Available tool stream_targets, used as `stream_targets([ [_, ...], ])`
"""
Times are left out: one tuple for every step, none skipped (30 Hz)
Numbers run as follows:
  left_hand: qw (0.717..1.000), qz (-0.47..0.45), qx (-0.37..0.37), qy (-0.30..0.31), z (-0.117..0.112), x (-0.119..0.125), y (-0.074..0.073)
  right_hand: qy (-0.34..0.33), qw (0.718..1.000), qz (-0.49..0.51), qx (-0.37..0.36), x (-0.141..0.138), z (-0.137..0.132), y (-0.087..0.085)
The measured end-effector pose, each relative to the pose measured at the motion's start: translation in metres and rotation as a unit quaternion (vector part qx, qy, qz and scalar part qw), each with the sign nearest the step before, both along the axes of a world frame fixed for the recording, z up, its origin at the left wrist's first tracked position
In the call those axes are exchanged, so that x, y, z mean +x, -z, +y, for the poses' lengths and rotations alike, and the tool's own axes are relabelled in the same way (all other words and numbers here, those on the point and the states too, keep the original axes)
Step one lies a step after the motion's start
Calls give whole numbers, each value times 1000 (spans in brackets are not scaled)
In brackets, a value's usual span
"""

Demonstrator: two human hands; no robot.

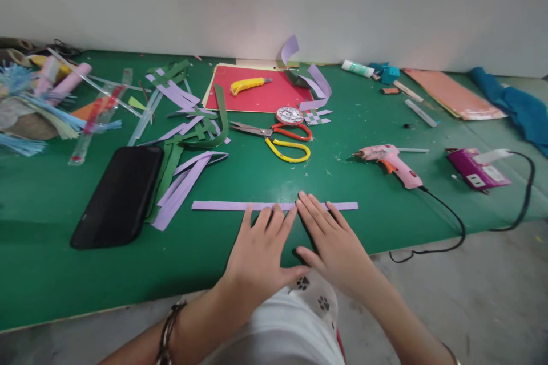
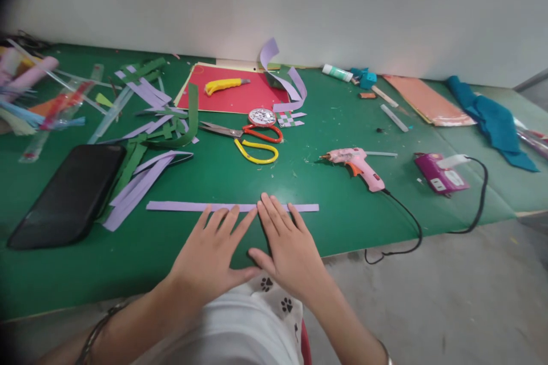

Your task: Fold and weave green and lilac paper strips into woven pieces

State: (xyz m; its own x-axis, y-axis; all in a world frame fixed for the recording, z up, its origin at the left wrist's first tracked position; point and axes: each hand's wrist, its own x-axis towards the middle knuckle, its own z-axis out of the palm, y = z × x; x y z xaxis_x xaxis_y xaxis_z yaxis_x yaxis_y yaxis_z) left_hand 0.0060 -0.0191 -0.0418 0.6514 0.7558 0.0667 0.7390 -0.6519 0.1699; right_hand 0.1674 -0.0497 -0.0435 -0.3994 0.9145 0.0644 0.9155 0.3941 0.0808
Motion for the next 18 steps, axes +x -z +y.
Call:
stream_targets([
  [1000,-12,10,5,0,-3,3,1,1000,3,-3,1,0,0],
  [999,-24,22,11,0,-7,5,1,1000,5,-6,3,0,0],
  [999,-35,35,18,0,-11,8,0,1000,7,-9,3,0,-1],
  [997,-45,51,24,-1,-14,10,0,1000,7,-11,4,0,-1],
  [996,-54,68,29,-1,-18,11,0,1000,8,-11,3,0,-2],
  [994,-60,83,31,-2,-22,12,-1,1000,8,-12,3,1,-2],
  [993,-63,96,30,-2,-25,12,-1,1000,8,-11,3,1,-2],
  [992,-65,105,27,-3,-28,12,-1,1000,9,-11,2,1,-3],
  [992,-64,110,22,-3,-32,11,-1,1000,9,-10,2,1,-2],
  [992,-60,110,17,-3,-35,11,-1,1000,9,-8,2,1,-2],
  [993,-54,108,14,-3,-39,10,-1,1000,8,-7,2,1,-2],
  [993,-47,105,12,-2,-42,9,-1,1000,7,-5,2,1,-2],
  [994,-41,102,12,-2,-46,8,-1,1000,5,-4,2,0,-1],
  [994,-36,98,15,-1,-49,7,-2,1000,3,-4,3,0,-1],
  [995,-31,95,19,-1,-52,6,-1,1000,1,-4,3,0,0],
  [995,-28,91,21,-1,-56,5,-1,1000,-1,-6,3,0,0],
  [996,-24,86,18,-1,-59,4,-1,1000,-1,-8,4,0,0],
  [997,-19,79,13,-1,-62,4,0,1000,-1,-10,4,0,0],
])
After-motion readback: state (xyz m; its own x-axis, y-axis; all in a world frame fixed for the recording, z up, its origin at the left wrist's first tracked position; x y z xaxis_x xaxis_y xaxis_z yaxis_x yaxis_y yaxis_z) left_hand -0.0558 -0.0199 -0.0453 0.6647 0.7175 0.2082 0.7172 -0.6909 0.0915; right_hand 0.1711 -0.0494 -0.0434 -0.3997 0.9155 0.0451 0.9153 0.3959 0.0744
